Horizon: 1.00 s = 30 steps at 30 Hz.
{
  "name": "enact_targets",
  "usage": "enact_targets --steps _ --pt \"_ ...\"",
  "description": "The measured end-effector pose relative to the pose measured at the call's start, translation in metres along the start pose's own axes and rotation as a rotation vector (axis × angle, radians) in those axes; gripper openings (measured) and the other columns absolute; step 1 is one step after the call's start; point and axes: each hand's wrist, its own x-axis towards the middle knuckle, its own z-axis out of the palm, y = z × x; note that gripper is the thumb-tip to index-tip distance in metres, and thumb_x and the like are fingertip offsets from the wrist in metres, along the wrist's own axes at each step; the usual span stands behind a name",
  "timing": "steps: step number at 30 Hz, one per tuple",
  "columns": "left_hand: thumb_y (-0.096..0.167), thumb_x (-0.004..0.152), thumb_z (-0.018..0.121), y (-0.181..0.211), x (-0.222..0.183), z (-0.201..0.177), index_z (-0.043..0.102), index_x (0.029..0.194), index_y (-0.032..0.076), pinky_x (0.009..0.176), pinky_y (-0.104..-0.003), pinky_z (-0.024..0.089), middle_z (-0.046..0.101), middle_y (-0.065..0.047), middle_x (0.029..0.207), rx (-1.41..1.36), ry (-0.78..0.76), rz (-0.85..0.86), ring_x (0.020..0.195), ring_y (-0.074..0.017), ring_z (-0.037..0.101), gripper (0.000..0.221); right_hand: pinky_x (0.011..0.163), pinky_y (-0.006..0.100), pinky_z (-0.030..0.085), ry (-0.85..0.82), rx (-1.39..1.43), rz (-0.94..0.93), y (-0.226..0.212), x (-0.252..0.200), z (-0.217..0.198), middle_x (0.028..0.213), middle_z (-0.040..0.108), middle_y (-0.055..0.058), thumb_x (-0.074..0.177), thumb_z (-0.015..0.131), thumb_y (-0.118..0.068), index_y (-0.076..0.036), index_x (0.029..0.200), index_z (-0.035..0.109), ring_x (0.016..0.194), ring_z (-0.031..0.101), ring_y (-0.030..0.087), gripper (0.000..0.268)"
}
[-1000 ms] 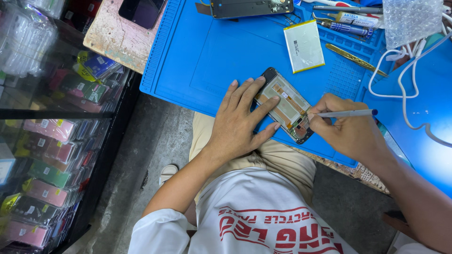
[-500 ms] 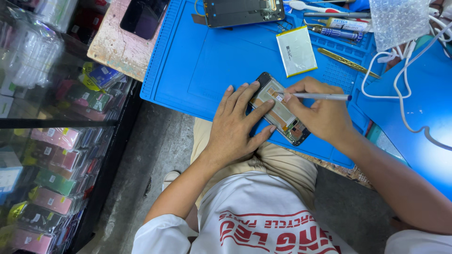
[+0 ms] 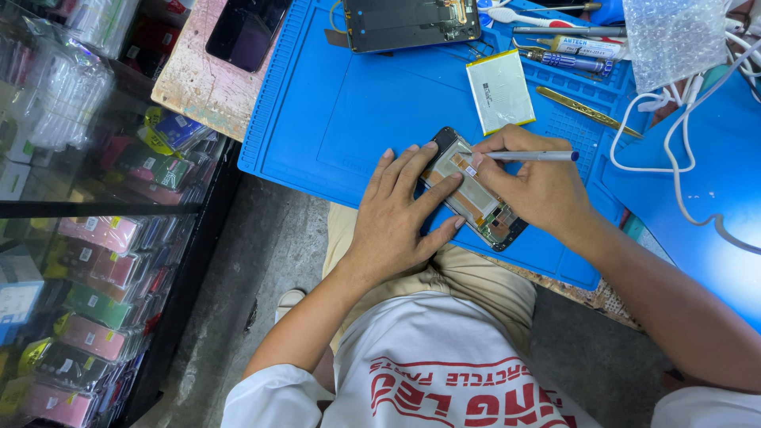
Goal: The person separates the back panel of a blue smartphone by hand, removes the battery, and uses a pen to mark the internal frame.
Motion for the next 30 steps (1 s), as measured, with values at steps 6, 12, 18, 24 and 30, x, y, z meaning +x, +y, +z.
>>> enact_targets --steps 6,12,18,24,30 --pt "0.043 0.090 0.076 -0.001 0.001 0.000 0.069 0.133 0.018 0.126 -0.058 0.029 0.049 -0.019 0.151 -0.001 -0.002 0.004 0.144 -0.0375 0.046 0.051 0.052 0.032 0.049 -0.009 -0.105 -0.016 -0.002 0.002 0.001 0.089 0.077 0.011 0.094 0.074 -0.019 -0.002 0.099 0.075 0.061 0.068 0.020 0.018" --pt "0.043 0.091 0.075 0.001 0.001 -0.001 0.069 0.134 0.018 0.126 -0.058 0.029 0.049 -0.019 0.151 -0.002 0.000 0.007 0.144 -0.0381 0.046 0.051 0.064 0.033 0.056 -0.056 -0.070 -0.142 0.000 0.008 -0.004 0.089 0.077 0.013 0.095 0.071 -0.018 0.002 0.094 0.069 0.078 0.077 0.023 0.019" --pt "0.044 0.091 0.074 0.002 0.001 -0.003 0.069 0.134 0.018 0.126 -0.058 0.028 0.049 -0.019 0.151 0.007 -0.007 0.000 0.144 -0.0382 0.046 0.050 0.067 0.033 0.058 -0.073 -0.038 -0.088 -0.004 0.008 -0.005 0.094 0.077 0.012 0.094 0.069 -0.017 0.003 0.095 0.065 0.082 0.077 0.020 0.020" --pt "0.044 0.091 0.075 0.002 0.000 -0.002 0.069 0.134 0.018 0.126 -0.058 0.028 0.049 -0.019 0.150 0.004 -0.002 0.005 0.144 -0.0382 0.045 0.051 0.061 0.033 0.054 -0.095 -0.075 -0.014 -0.007 0.005 -0.010 0.090 0.076 0.010 0.091 0.071 -0.021 0.000 0.097 0.069 0.071 0.071 0.019 0.022" --pt "0.043 0.091 0.075 0.002 0.000 -0.002 0.068 0.134 0.018 0.126 -0.058 0.028 0.049 -0.019 0.151 0.007 -0.002 0.003 0.144 -0.0382 0.045 0.051 0.060 0.031 0.051 -0.100 -0.072 0.001 -0.003 0.008 -0.013 0.088 0.074 0.011 0.091 0.071 -0.022 -0.002 0.098 0.071 0.070 0.069 0.015 0.021"
